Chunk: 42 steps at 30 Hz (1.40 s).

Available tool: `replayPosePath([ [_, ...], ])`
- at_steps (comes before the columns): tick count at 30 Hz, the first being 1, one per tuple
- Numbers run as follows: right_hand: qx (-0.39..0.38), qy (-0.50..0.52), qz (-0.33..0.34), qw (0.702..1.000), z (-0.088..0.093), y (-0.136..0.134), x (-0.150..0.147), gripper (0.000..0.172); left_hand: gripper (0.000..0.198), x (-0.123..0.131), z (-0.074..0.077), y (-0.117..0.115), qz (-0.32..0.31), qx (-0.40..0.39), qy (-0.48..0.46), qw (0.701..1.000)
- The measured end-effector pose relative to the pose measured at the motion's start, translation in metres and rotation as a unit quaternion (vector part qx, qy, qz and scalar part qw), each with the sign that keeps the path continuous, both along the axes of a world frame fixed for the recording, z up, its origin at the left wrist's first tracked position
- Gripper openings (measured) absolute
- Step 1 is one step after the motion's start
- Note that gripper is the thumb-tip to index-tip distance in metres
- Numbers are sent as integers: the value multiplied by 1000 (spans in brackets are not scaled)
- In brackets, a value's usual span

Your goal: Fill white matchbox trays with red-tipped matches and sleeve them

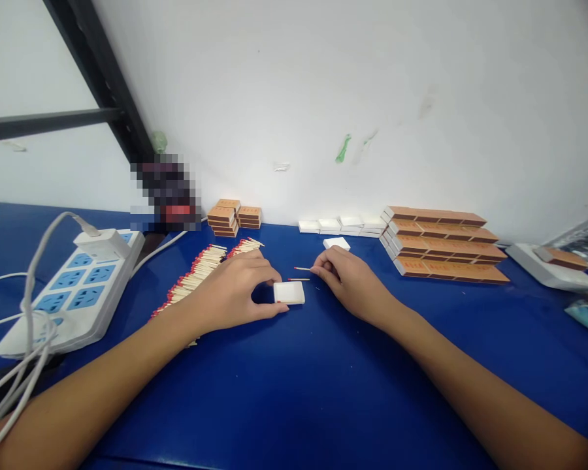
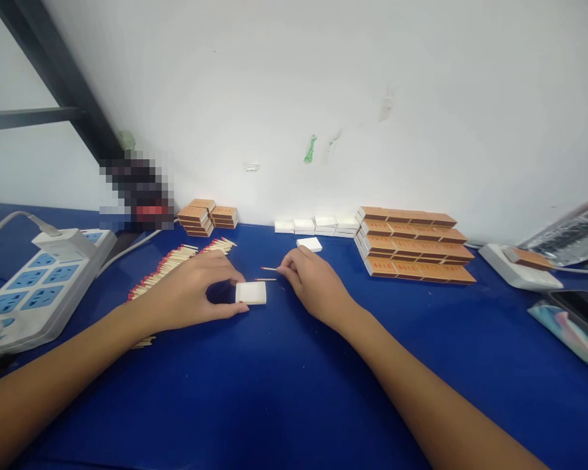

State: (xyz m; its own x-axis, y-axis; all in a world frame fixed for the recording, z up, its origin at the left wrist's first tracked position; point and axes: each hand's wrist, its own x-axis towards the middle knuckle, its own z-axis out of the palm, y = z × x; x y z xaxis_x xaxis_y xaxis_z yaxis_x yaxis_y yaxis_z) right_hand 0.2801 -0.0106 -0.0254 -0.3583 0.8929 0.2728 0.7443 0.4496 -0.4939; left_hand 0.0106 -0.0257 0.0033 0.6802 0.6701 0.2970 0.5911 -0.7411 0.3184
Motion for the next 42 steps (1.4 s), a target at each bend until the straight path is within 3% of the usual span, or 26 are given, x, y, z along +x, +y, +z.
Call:
replayPosePath([
  [6, 2, -14, 42, 999, -2, -5, -4, 12, 28, 1, 0, -1, -2, 1, 1, 1000],
  [18, -17, -31, 44, 998, -3, -5, -5, 11, 28, 2, 0, -1, 2, -9, 15, 1000],
  [26, 60, 9, 36, 998, 14, -14, -9, 11, 28, 1, 0, 1, 15, 17, 11, 1000],
  [34, 57, -41, 127, 989, 9, -28, -20, 11, 30, 0, -3, 3, 21, 25, 9, 999],
  [42, 119, 5, 75, 990, 13, -24, -16, 17, 26, -7, 6, 9, 54, 60, 2, 997],
])
